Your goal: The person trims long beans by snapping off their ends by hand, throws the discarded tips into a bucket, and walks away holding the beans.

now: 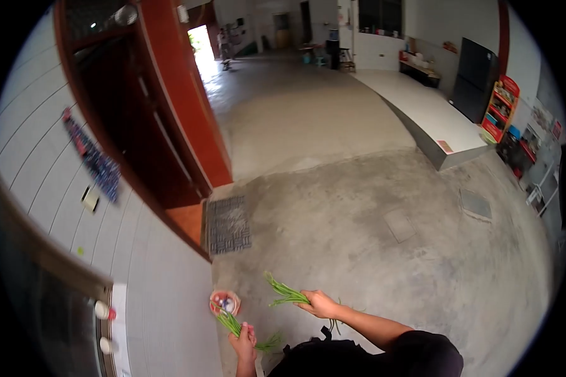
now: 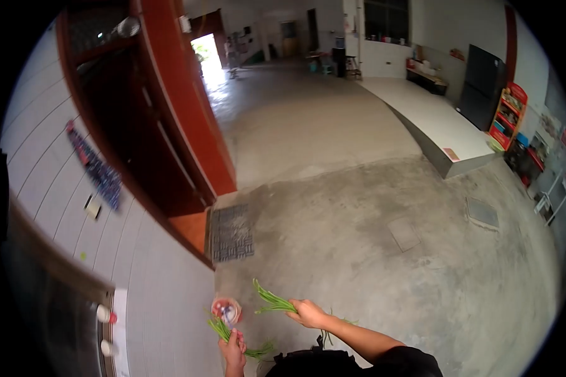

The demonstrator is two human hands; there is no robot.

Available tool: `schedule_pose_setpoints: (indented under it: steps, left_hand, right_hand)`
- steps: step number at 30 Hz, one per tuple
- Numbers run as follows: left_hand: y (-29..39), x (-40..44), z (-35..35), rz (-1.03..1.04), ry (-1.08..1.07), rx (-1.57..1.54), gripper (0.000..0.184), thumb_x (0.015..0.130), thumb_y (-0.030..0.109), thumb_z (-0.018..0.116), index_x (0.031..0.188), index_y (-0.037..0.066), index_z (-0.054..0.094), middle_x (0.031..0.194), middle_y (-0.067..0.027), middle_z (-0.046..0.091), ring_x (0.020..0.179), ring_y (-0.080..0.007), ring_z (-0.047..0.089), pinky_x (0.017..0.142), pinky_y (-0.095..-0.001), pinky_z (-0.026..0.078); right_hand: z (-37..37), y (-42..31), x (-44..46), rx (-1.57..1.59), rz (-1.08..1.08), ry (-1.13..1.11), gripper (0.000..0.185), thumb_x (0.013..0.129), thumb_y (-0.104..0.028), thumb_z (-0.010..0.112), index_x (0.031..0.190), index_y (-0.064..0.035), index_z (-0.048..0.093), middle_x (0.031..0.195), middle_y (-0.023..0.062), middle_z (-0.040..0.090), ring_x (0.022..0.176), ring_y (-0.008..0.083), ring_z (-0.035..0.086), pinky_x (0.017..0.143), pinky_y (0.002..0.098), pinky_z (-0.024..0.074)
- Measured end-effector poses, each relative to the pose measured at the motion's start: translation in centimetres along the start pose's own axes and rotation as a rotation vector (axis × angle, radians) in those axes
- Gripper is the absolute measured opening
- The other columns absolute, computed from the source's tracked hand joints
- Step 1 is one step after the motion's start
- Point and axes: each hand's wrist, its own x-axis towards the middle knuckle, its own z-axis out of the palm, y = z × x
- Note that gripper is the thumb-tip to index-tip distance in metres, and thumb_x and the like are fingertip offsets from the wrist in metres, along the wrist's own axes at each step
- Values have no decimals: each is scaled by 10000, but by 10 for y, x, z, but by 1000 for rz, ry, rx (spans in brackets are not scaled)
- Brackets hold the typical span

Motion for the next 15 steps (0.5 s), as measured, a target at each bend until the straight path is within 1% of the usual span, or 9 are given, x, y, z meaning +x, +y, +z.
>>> schedule_pose_setpoints:
  steps: [2,5,7,8,9,10,11,14,15]
  left_hand:
    - [-4,39,38,-15,-37,14,227,965,166,640,798,16,612,605,-25,532,401,-68,397,362,-232,268]
    - [4,102,77,-43,-84,73,226,962,163,645,794,15,612,583,-16,519,397,-71,401,358,-231,267]
    - [8,151,108,-20,-78,88,226,957,169,654,782,32,619,571,-1,517,391,-72,401,356,-232,267]
    - [0,180,114,-15,-89,85,226,957,169,654,782,32,619,571,-1,517,391,-72,401,356,-232,267]
    - [-12,217,120,-36,-21,138,225,951,178,665,776,44,622,574,4,524,388,-73,401,354,-233,264]
    - [-17,255,132,-57,47,190,226,945,187,676,769,56,626,578,9,530,385,-74,401,352,-235,261]
    - [-13,284,155,-56,39,193,226,945,187,676,769,56,626,578,9,530,385,-74,401,352,-235,261]
    - [2,360,259,-155,-35,240,199,952,178,661,816,39,620,592,5,530,409,-63,388,379,-229,255]
    - [3,386,297,-148,-146,280,211,940,200,683,805,44,641,605,15,545,442,-61,418,407,-229,283]
  right_hand:
    - [-21,44,28,5,57,36,285,953,-281,652,996,-6,589,786,238,635,737,442,612,664,471,489]
    - [-52,109,82,58,53,133,316,944,-312,641,1020,-8,594,820,260,642,796,470,609,698,504,486]
    - [-82,162,118,34,127,269,317,943,-315,645,1021,-9,619,829,263,646,796,460,617,696,503,487]
    - [-99,186,133,11,179,274,315,943,-314,646,1018,-8,626,833,261,650,798,457,622,698,501,492]
    - [-116,217,146,-6,237,280,313,942,-312,647,1015,-8,633,837,258,655,799,454,626,700,499,497]
    - [-133,248,155,-37,321,303,328,939,-327,648,999,-5,637,840,258,658,806,451,631,705,497,502]
    - [-151,277,159,-67,404,324,344,935,-341,650,984,-1,641,842,258,662,813,449,637,709,495,508]
    - [-181,394,122,-246,820,319,477,897,-462,653,925,14,670,888,279,671,875,453,647,743,512,514]
    - [-186,422,94,-261,922,302,496,890,-485,641,922,7,687,924,272,681,909,449,648,767,512,518]
